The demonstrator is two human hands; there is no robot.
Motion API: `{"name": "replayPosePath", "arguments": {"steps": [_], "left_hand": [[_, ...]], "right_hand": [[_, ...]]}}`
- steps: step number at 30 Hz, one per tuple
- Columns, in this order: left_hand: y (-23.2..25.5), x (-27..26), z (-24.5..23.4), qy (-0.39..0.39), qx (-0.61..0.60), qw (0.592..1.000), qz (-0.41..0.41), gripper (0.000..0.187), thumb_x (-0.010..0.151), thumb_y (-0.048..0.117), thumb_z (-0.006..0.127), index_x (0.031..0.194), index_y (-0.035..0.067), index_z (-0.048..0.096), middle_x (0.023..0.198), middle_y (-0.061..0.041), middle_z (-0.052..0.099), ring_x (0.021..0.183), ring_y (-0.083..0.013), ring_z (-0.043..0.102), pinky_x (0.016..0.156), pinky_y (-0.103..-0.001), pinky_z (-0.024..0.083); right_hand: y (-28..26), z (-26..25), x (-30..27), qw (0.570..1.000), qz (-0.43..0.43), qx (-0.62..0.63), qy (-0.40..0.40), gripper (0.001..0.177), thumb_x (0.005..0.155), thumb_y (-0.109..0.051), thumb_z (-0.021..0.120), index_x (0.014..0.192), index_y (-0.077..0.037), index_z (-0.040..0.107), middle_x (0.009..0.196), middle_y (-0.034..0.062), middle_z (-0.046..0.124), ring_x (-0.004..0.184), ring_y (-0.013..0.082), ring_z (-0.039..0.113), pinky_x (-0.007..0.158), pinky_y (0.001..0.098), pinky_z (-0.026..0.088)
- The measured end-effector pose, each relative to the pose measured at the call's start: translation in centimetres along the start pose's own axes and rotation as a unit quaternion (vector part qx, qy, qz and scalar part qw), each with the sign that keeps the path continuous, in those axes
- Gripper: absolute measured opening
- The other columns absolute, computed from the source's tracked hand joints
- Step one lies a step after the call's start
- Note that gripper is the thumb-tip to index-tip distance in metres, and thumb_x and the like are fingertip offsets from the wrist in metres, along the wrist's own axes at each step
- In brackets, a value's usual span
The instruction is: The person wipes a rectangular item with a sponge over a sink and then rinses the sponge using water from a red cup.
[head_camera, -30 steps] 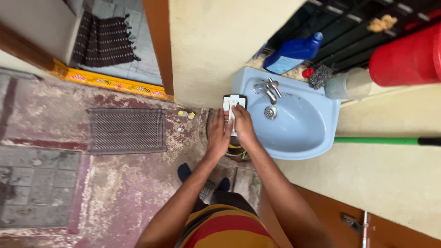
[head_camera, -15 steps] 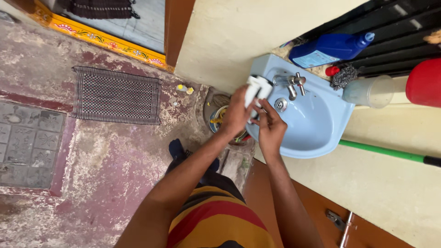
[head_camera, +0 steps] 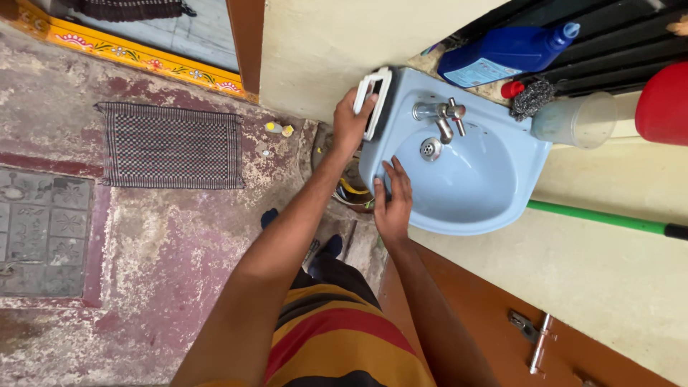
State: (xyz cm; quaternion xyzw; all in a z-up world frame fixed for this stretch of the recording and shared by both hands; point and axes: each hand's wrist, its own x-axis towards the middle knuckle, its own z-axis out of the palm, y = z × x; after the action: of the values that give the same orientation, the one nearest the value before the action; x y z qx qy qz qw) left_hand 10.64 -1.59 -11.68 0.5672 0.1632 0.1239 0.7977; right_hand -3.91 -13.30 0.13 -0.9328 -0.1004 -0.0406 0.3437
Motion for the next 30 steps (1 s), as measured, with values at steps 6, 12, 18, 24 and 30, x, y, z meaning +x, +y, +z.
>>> {"name": "replayPosePath", "arguments": {"steps": [6,12,18,24,30], "left_hand": [[-1.6,-6.5,-3.0,-0.018,-0.060,0.997,-0.040,0.033,0.100,0.017,0.071,0.127,-0.002,0.068,0.108,-0.005,0.076,0.098,-0.0088,0.066,0.088,-0.027,0.055],[1.1,-10.0,-3.6,-0.014,0.012,0.999,-0.027,0.055,0.082,0.025,0.089,0.124,-0.003,0.066,0.107,-0.008,0.076,0.095,-0.0119,0.069,0.083,-0.027,0.058],[3.9,-4.4,-1.3,-0.016,0.075,0.994,-0.080,0.061,0.073,0.034,0.092,0.116,-0.002,0.068,0.099,-0.008,0.076,0.083,-0.0124,0.073,0.073,-0.027,0.062],[3.5,-4.1,-1.3,0.030,0.045,0.998,-0.041,0.052,0.075,0.029,0.092,0.108,-0.005,0.071,0.095,-0.009,0.077,0.084,-0.0127,0.070,0.076,-0.027,0.059],[3.4,-11.5,-3.3,0.051,0.048,0.994,-0.078,0.050,0.076,0.025,0.092,0.111,-0.006,0.073,0.098,-0.009,0.078,0.085,-0.0129,0.071,0.079,-0.028,0.059]], "right_hand": [[0.2,-0.3,-0.7,1.000,-0.027,0.007,-0.010,0.041,0.104,-0.011,0.060,0.142,0.001,0.057,0.150,0.0252,0.053,0.136,0.0442,0.053,0.114,0.0499,0.042],[0.8,-0.9,-2.4,1.000,-0.027,0.001,-0.011,0.036,0.103,-0.010,0.061,0.137,0.002,0.060,0.150,0.0245,0.055,0.135,0.0438,0.055,0.113,0.0492,0.043],[1.1,-1.8,-1.9,1.000,-0.003,0.004,-0.023,0.033,0.102,-0.012,0.062,0.132,0.002,0.063,0.152,0.0227,0.054,0.131,0.0407,0.058,0.109,0.0466,0.046],[1.7,-3.2,-1.7,0.999,-0.023,-0.004,-0.034,0.032,0.102,-0.012,0.062,0.131,0.002,0.064,0.155,0.0225,0.051,0.137,0.0414,0.052,0.112,0.0489,0.042],[3.9,-3.4,-2.8,0.999,-0.004,0.010,-0.039,0.030,0.101,-0.015,0.062,0.126,0.001,0.067,0.153,0.0212,0.053,0.134,0.0401,0.055,0.110,0.0474,0.043]]}}
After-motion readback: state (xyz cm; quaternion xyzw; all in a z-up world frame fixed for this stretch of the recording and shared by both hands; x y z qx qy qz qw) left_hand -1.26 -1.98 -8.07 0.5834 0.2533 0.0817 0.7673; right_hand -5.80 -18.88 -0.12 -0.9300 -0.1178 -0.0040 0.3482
